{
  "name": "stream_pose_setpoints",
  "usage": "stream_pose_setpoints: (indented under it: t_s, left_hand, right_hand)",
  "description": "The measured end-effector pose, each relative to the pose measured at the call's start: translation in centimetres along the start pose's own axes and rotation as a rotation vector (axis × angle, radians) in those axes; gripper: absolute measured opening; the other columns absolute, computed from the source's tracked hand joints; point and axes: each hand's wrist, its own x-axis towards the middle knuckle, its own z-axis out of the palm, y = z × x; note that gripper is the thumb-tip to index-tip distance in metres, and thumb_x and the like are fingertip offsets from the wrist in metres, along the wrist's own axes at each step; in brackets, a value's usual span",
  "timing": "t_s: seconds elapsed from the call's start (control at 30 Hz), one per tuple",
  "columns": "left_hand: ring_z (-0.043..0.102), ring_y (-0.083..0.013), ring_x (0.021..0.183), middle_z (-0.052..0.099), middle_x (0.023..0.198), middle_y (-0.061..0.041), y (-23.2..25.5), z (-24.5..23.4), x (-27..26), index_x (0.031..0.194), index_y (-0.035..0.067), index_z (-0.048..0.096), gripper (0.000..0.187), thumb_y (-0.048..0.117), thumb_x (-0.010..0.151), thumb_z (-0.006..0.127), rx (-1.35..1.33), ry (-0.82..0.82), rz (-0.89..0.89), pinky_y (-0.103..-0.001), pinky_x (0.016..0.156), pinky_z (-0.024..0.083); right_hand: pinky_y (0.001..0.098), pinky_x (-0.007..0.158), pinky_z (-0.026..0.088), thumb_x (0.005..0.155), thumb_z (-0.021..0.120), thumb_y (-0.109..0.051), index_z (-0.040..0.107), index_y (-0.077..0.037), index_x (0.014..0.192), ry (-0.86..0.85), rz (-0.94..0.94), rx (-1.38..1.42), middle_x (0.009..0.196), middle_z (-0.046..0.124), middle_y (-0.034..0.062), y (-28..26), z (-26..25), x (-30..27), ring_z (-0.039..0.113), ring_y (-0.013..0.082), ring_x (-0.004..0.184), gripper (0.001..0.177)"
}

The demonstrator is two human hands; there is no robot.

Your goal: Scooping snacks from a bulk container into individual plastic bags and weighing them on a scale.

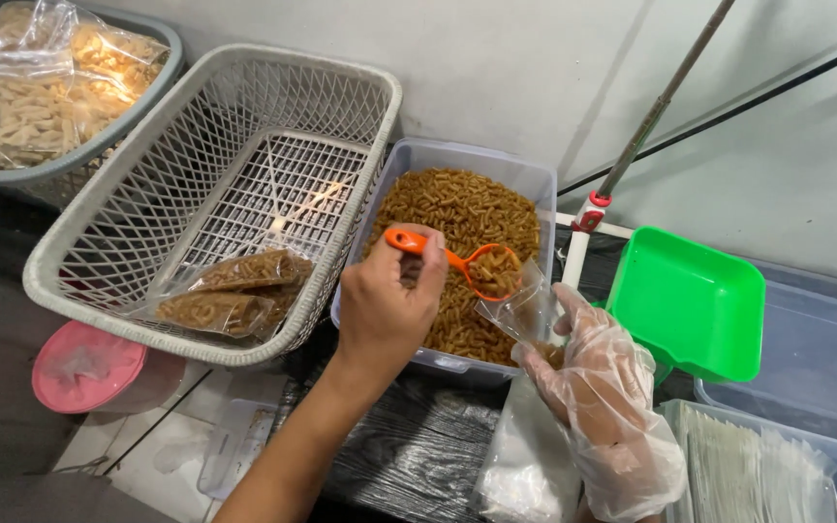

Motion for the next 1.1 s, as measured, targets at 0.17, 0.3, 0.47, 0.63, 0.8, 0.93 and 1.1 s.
stream_pose_setpoints:
  t_s: [0.17,0.3,0.47,0.63,0.8,0.93,1.1]
  left_hand:
    - [0.063,-0.0132,0.052,0.067,0.076,-0.007,0.5,0.4,-0.9,0.108,-0.002,0.063,0.023,0.018,0.107,0.051,-0.004,-0.172,0.382,-0.022,0.040,0.051]
    - [0.063,-0.0159,0.052,0.068,0.073,-0.006,1.0,0.3,-2.0,0.116,0.001,0.064,0.022,0.020,0.106,0.058,0.090,-0.144,0.487,-0.033,0.049,0.054]
    - [0.077,-0.0289,0.114,0.074,0.123,-0.016,1.8,-0.7,-2.5,0.127,0.000,0.063,0.030,-0.001,0.098,0.074,-0.049,-0.187,0.643,-0.038,0.098,0.062]
    - [0.073,-0.0340,0.125,0.068,0.135,-0.026,1.8,-1.5,-2.6,0.133,0.003,0.059,0.038,-0.009,0.098,0.065,-0.142,-0.255,0.618,-0.038,0.106,0.062]
    - [0.077,-0.0322,0.119,0.068,0.132,-0.025,1.9,-1.9,-2.8,0.126,0.003,0.064,0.023,0.003,0.103,0.067,-0.218,-0.167,0.573,-0.035,0.101,0.065]
    - [0.080,-0.0327,0.110,0.071,0.125,-0.020,1.3,-1.7,-3.0,0.124,-0.001,0.061,0.020,0.008,0.106,0.060,-0.268,0.004,0.517,-0.030,0.091,0.070]
    - [0.082,-0.0266,0.094,0.073,0.120,-0.020,-1.4,-0.9,-2.4,0.123,-0.002,0.060,0.020,0.010,0.107,0.056,-0.197,0.094,0.379,-0.029,0.081,0.071]
  right_hand:
    - [0.0440,0.090,0.052,0.069,0.078,-0.056,0.052,-0.038,0.146,0.021,0.105,0.130,0.111,0.074,-0.0078,-2.0,-0.8,-0.3,0.065,0.0207,0.116,0.083]
    - [0.0446,0.091,0.054,0.070,0.078,-0.058,0.053,-0.025,0.150,0.169,0.011,0.195,0.116,0.075,0.0014,-0.8,1.0,-0.1,0.067,0.0259,0.116,0.090]
    - [0.0209,0.083,0.056,0.076,0.080,-0.044,0.066,-0.024,0.135,0.217,0.009,0.671,0.106,0.080,-0.0043,-5.0,-2.8,-1.5,0.078,0.0074,0.091,0.064]
    - [0.0284,0.097,0.060,0.073,0.083,-0.023,0.059,-0.008,0.138,0.194,-0.041,1.077,0.124,0.075,0.0115,-4.9,-2.3,-1.0,0.075,0.0191,0.110,0.071]
    - [0.0287,0.089,0.059,0.073,0.086,-0.032,0.062,-0.012,0.137,0.363,-0.021,0.754,0.115,0.076,0.0084,-3.2,-1.3,-1.0,0.075,0.0170,0.103,0.071]
    - [0.0303,0.085,0.058,0.074,0.086,-0.035,0.065,-0.009,0.134,0.473,-0.097,0.684,0.108,0.075,0.0078,-2.9,-0.9,-1.0,0.073,0.0183,0.095,0.069]
    - [0.0233,0.072,0.057,0.078,0.085,-0.026,0.063,-0.003,0.125,0.481,-0.098,0.987,0.096,0.068,0.0041,-4.3,-2.3,-1.9,0.063,0.0110,0.082,0.056]
